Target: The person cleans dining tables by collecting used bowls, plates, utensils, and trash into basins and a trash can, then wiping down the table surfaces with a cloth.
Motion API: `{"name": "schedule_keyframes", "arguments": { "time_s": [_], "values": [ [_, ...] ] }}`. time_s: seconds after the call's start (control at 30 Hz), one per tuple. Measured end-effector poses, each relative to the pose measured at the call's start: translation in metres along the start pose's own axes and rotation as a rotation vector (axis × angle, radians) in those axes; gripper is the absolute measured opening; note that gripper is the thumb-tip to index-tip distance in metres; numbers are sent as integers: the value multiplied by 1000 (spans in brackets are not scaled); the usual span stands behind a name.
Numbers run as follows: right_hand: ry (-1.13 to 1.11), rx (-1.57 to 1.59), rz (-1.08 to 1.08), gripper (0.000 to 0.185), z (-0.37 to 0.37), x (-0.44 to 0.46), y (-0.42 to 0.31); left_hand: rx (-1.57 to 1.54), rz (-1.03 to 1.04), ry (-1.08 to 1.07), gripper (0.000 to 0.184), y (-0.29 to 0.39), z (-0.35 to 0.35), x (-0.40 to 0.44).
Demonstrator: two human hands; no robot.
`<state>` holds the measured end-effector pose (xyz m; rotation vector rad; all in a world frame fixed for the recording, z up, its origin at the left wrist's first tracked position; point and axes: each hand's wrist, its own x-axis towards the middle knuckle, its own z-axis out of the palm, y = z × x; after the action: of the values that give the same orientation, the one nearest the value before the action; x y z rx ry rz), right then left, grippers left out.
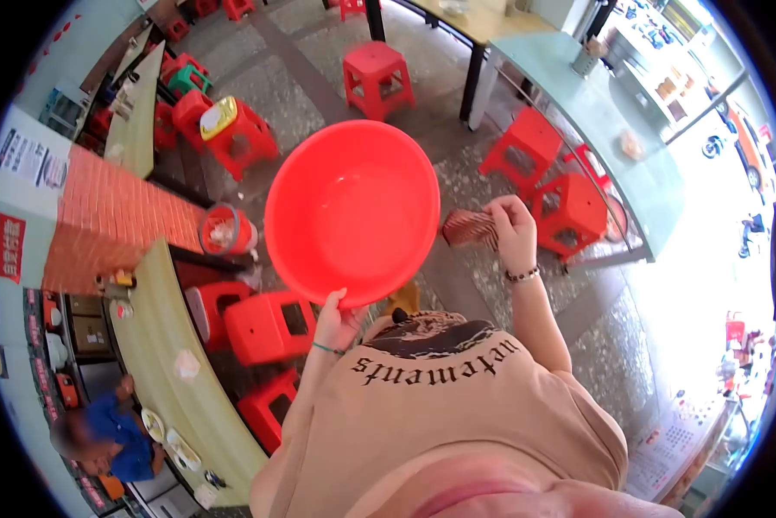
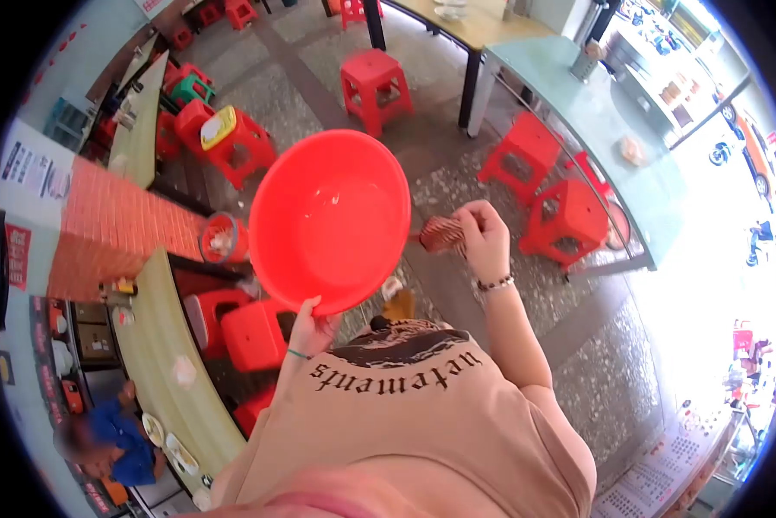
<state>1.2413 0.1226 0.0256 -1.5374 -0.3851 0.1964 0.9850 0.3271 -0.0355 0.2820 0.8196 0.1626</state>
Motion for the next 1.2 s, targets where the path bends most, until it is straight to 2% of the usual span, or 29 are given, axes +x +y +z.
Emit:
{"name": "schedule_keyframes", "arguments": {
  "time_s": [0.07, 0.1, 0.13, 0.27, 0.37, 0.43, 0.47, 0.6, 0.67, 0.7, 0.73, 0.77, 0.8, 0.9, 0.93, 1.07, 1.13, 1.2],
  "values": [
    [34, -67, -11, 6, 11, 62, 5, -28, 27, -29, 21, 52, 30, 63],
    [19, -198, -23, 6, 13, 121, 10, -76, 33, -50, 19, 87, 63, 116],
    [41, -188, 80, 6, 13, 146, 6, -80, 28, -45, 19, 104, 87, 141],
    [147, -188, 97, 8, 5, 251, 35, -86, 85, 5, 17, 162, 167, 223],
    [151, -274, 116, 10, 14, 341, 66, -116, 74, -74, 18, 194, 204, 301],
    [142, -299, 85, 11, 28, 404, 89, -112, 83, 32, 15, 219, 239, 339],
    [117, -208, 238, 11, 38, 438, 92, -111, 74, 22, 15, 231, 253, 363],
    [-34, -52, 219, 12, 86, 591, 123, -94, 62, 30, 17, 288, 295, 437],
    [-94, -10, 197, 12, 118, 653, 115, -84, 157, 14, 40, 313, 315, 465],
    [-103, -2, 154, 12, 136, 684, 107, -72, 132, 30, 40, 325, 329, 476],
    [-113, -133, 84, 12, 147, 717, 121, -84, 156, 35, 32, 339, 346, 488],
    [-121, -65, 73, 12, 161, 747, 137, -98, 184, 34, 23, 353, 361, 502],
    [-128, 4, 56, 12, 174, 773, 146, -94, 170, 36, 23, 367, 368, 519],
    [-103, -68, 2, 12, 195, 843, 156, -125, 148, 74, 24, 421, 391, 584],
    [-69, -6, 95, 12, 199, 858, 157, -114, 131, 86, 24, 435, 395, 608],
    [90, -17, 107, 11, 193, 915, 169, -52, 129, 22, 25, 519, 445, 710],
    [208, -148, 151, 10, 179, 940, 169, -1, 75, -2, 42, 561, 482, 756],
    [330, -176, 172, 10, 161, 954, 184, 24, 40, -24, 42, 588, 503, 801]
  ]
}}
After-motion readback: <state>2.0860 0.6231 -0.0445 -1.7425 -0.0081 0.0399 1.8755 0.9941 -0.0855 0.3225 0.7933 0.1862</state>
